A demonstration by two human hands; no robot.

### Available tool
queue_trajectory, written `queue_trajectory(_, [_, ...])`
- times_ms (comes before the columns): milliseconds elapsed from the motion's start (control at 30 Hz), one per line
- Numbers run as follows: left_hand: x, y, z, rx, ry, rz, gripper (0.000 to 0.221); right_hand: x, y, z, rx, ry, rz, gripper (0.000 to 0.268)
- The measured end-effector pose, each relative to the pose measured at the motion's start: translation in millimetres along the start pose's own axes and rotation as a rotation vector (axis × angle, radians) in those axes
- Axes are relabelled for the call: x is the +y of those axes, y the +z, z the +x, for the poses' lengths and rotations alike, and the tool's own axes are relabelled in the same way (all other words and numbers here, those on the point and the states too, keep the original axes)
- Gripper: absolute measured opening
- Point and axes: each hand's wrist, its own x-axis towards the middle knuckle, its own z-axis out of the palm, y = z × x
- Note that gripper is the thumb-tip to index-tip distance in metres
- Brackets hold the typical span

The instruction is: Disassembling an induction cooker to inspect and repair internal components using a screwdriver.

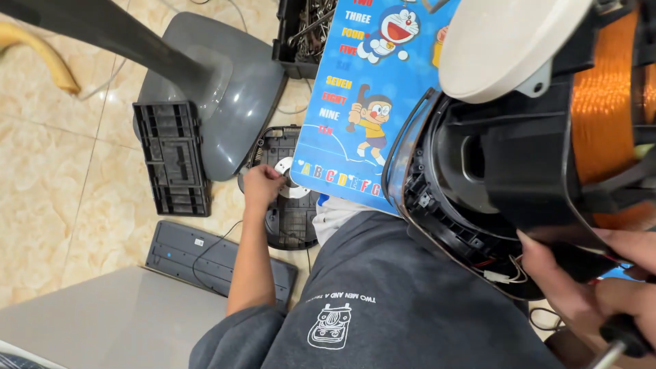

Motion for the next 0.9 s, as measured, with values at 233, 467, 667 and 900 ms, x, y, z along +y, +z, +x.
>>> queue_trajectory(233, [-3.0,16.5,1.2,0.015,0.018,-0.056,0.028,-46.8,150.0,193.8,-0.035,0.138,0.101,0.047])
queue_trajectory(467, [91.9,-56.3,-36.2,0.34,0.34,-0.176,0.017,-229.4,-31.5,88.8,0.377,-0.516,-0.075,0.028])
queue_trajectory(667, [262.0,-100.4,-164.4,0.516,0.935,-0.566,0.012,-623.2,-263.4,204.0,0.772,-0.78,-0.091,0.053])
queue_trajectory(900, [367.3,-80.8,-293.3,-0.445,0.855,-0.773,0.103,-608.4,-260.7,209.7,0.91,-0.817,-0.279,0.052])
